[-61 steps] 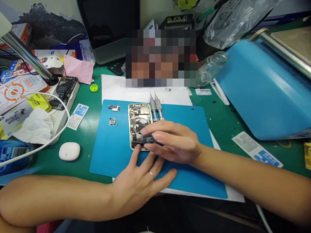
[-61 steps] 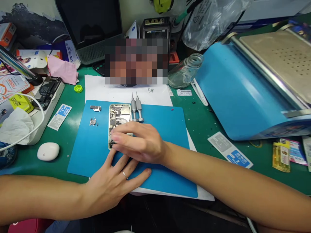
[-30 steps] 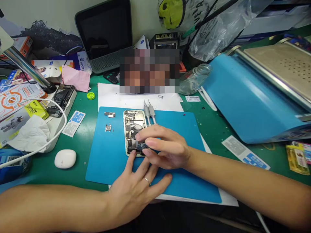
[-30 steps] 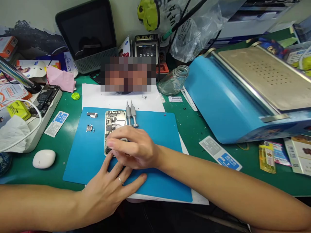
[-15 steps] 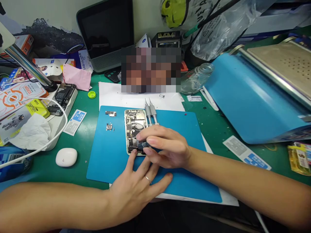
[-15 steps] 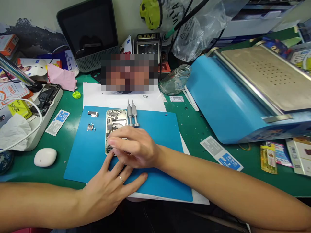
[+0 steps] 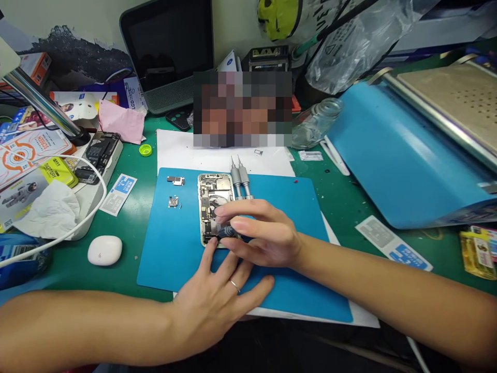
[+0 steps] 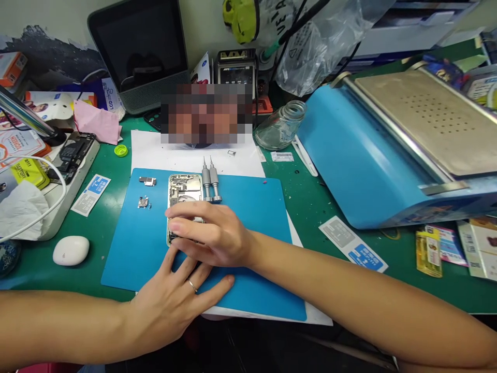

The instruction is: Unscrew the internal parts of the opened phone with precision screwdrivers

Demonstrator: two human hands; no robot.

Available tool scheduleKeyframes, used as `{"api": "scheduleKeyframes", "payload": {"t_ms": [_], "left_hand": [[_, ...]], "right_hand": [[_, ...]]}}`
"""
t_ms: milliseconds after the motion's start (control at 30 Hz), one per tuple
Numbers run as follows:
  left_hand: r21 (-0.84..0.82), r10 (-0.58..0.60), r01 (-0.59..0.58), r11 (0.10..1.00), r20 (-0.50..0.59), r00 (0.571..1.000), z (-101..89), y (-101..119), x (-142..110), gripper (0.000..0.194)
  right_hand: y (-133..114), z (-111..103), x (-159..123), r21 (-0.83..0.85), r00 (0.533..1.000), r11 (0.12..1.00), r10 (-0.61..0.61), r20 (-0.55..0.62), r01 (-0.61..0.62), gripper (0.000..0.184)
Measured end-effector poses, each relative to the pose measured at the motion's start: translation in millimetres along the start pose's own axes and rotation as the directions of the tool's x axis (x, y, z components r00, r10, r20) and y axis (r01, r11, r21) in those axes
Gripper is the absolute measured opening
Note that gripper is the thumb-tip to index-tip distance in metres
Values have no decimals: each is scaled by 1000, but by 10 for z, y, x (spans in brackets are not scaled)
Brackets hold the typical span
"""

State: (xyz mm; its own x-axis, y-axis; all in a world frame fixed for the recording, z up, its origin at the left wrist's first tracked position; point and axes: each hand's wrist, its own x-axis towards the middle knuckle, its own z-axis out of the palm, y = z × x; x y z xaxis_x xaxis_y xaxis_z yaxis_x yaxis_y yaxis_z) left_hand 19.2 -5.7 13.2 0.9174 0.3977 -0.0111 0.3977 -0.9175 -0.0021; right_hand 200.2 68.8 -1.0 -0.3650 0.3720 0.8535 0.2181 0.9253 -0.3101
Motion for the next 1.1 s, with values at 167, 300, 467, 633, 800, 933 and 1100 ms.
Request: {"api": "scheduleKeyframes", "payload": {"t_ms": [167, 300, 467, 633, 800, 933, 1100], "left_hand": [[-9, 4, -3, 1000, 7, 1000, 8, -2, 1, 58], [-5, 11, -11, 1000, 17, 1000, -2, 4, -4, 59], [-8, 1, -1, 1000, 16, 1000, -6, 4, 0, 56], [1, 4, -4, 1000, 1, 1000, 9, -2, 1, 56], [1, 6, -6, 1000, 14, 1000, 1, -2, -2, 57], [-8, 4, -4, 1000, 2, 1000, -4, -1, -2, 54], [-2, 5, -5, 1000, -17, 1000, 7, 3, 2, 53]], "right_hand": [[13, 12, -14, 3, 1000, 1000, -9, -16, 9, 47], [17, 8, -24, 27, 1000, 1000, -6, -5, 6, 45], [14, 4, -16, 20, 1000, 1000, -22, 14, 22, 45], [-1, 24, -10, 51, 1000, 999, -12, 1, 12, 49], [7, 25, -18, 58, 1000, 998, -8, -2, 8, 54], [16, 22, -42, 57, 1000, 998, 8, 3, -8, 65], [29, 16, -69, 115, 999, 993, 32, 8, -32, 72]]}}
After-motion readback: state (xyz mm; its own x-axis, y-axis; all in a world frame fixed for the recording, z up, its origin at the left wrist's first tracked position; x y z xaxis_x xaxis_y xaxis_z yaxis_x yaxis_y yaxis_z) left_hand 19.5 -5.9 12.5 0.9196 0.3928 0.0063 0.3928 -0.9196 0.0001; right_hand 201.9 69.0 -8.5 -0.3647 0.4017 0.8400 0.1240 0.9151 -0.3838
